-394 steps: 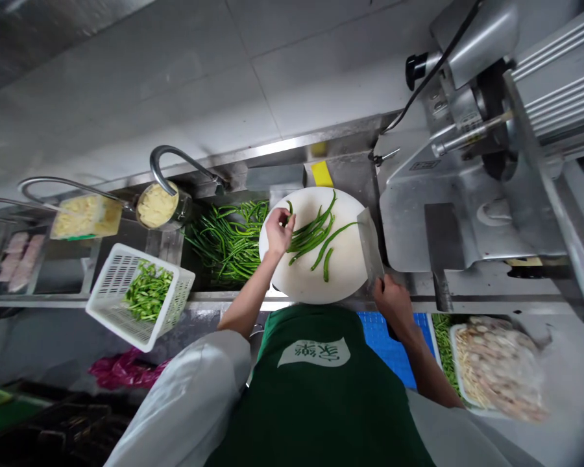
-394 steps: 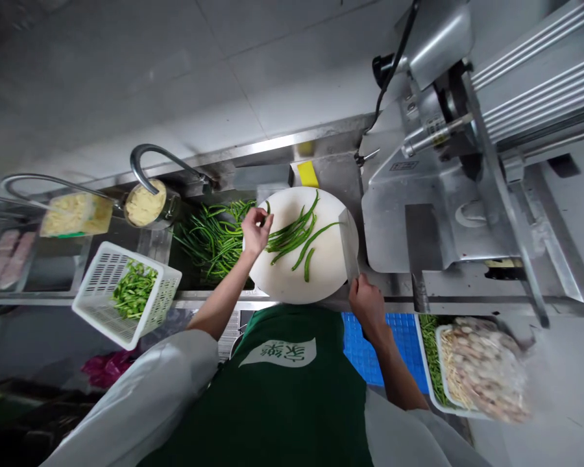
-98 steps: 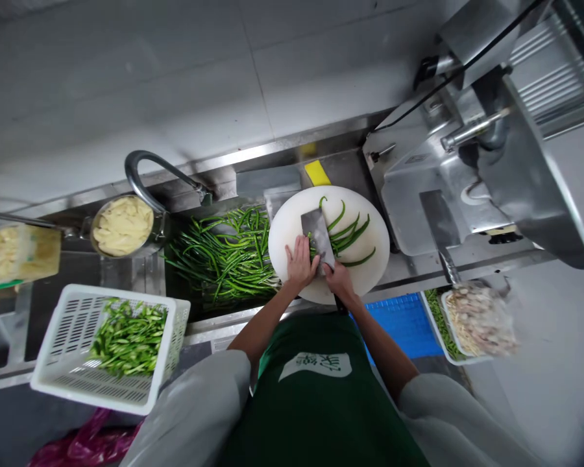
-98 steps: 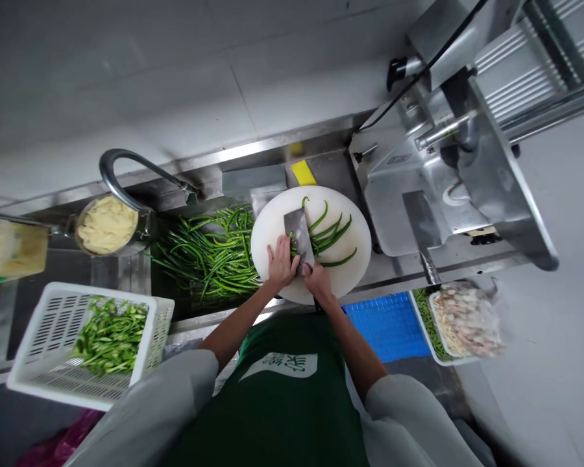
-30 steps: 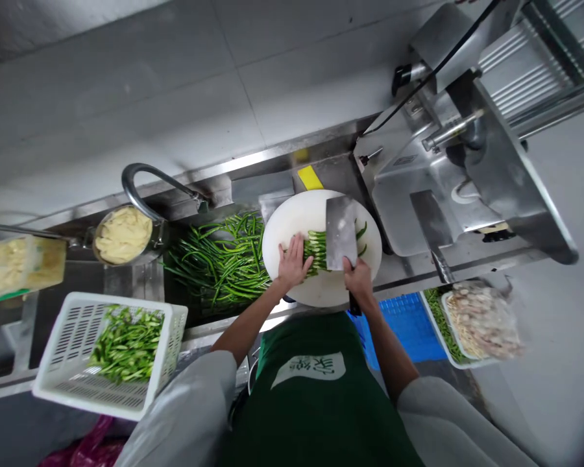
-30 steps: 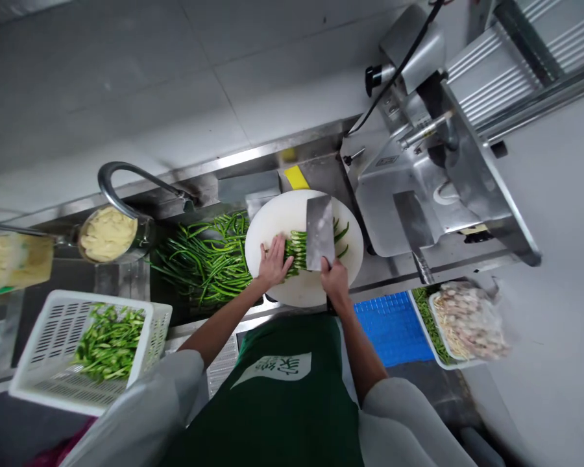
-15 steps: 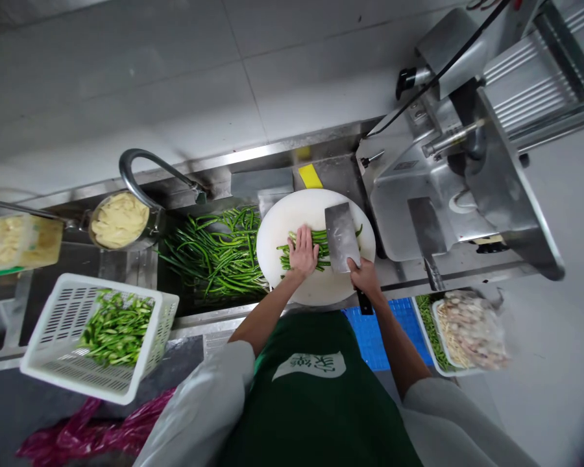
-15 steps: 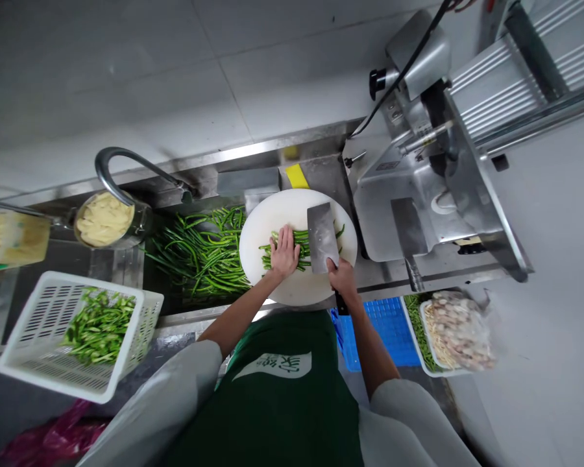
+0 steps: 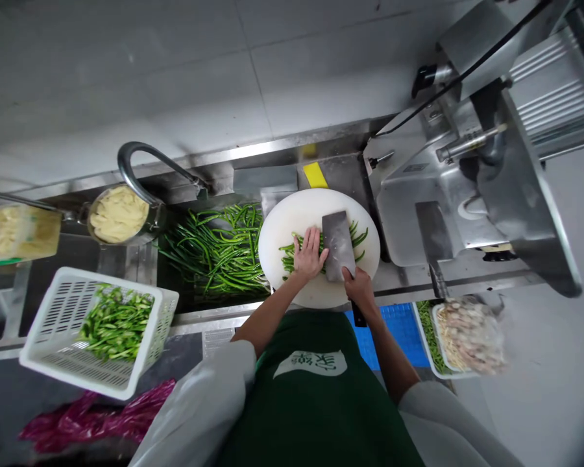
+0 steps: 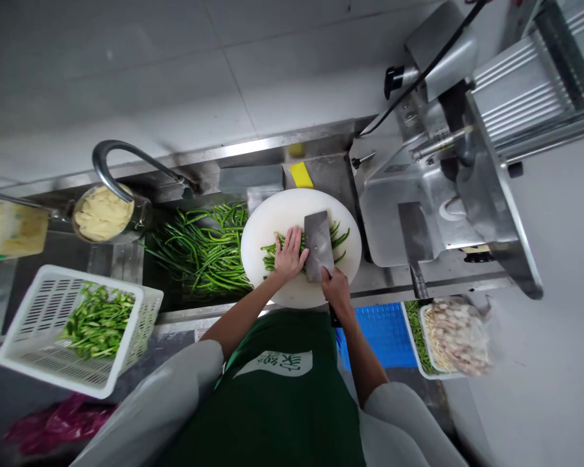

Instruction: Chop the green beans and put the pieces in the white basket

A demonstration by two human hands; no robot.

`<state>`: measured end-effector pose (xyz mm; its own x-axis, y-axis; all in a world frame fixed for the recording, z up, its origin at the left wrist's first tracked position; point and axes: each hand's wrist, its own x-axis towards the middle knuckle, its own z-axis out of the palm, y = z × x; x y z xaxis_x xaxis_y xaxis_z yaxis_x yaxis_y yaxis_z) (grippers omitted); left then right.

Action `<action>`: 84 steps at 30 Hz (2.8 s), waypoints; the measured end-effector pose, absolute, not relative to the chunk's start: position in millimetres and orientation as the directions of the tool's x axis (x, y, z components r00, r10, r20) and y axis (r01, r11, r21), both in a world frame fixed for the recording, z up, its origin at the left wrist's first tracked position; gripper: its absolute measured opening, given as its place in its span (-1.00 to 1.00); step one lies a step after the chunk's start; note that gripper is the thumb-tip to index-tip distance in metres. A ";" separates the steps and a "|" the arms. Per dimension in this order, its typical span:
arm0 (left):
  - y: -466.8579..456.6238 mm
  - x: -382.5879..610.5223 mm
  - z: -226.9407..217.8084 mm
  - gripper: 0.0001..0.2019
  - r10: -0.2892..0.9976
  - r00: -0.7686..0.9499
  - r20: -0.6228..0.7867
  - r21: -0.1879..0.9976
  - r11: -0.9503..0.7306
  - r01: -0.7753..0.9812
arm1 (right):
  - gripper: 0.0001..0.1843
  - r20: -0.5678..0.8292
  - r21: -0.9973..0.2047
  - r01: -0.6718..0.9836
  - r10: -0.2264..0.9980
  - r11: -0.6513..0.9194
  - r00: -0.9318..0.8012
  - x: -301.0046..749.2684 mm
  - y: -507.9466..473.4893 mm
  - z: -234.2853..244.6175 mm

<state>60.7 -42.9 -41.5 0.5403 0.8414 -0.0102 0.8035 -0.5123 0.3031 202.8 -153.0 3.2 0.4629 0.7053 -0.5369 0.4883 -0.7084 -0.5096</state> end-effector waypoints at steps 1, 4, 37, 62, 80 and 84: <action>-42.3 63.0 -44.3 -0.30 0.832 0.555 -0.017 0.290 -0.527 0.799 | -0.50 -0.535 -0.485 0.512 0.703 -0.709 0.468 205.4 -153.2 4.3; -40.6 63.8 -47.7 -0.26 0.830 0.557 -0.022 0.270 -0.531 0.803 | -0.54 -0.533 -0.402 0.577 0.694 -0.711 0.484 214.7 -154.9 9.8; -34.3 65.7 -43.1 -0.22 0.823 0.557 -0.114 0.376 -0.483 0.791 | -0.49 -0.529 -0.417 0.589 0.711 -0.693 0.463 193.4 -138.5 -29.1; -51.6 45.2 -11.2 -0.35 0.872 0.490 0.003 0.397 -0.451 0.799 | -0.52 -0.387 -0.584 0.536 0.789 -0.610 0.477 265.8 -153.5 -6.6; -49.6 92.9 -45.4 -0.27 0.811 0.583 -0.050 0.297 -0.546 0.784 | -0.56 -0.533 -0.432 0.627 0.745 -0.648 0.402 256.9 -165.6 -20.4; -48.8 92.7 -45.3 -0.25 0.805 0.588 -0.077 0.273 -0.550 0.789 | -0.55 -0.549 -0.371 0.658 0.726 -0.655 0.414 242.3 -156.3 -18.9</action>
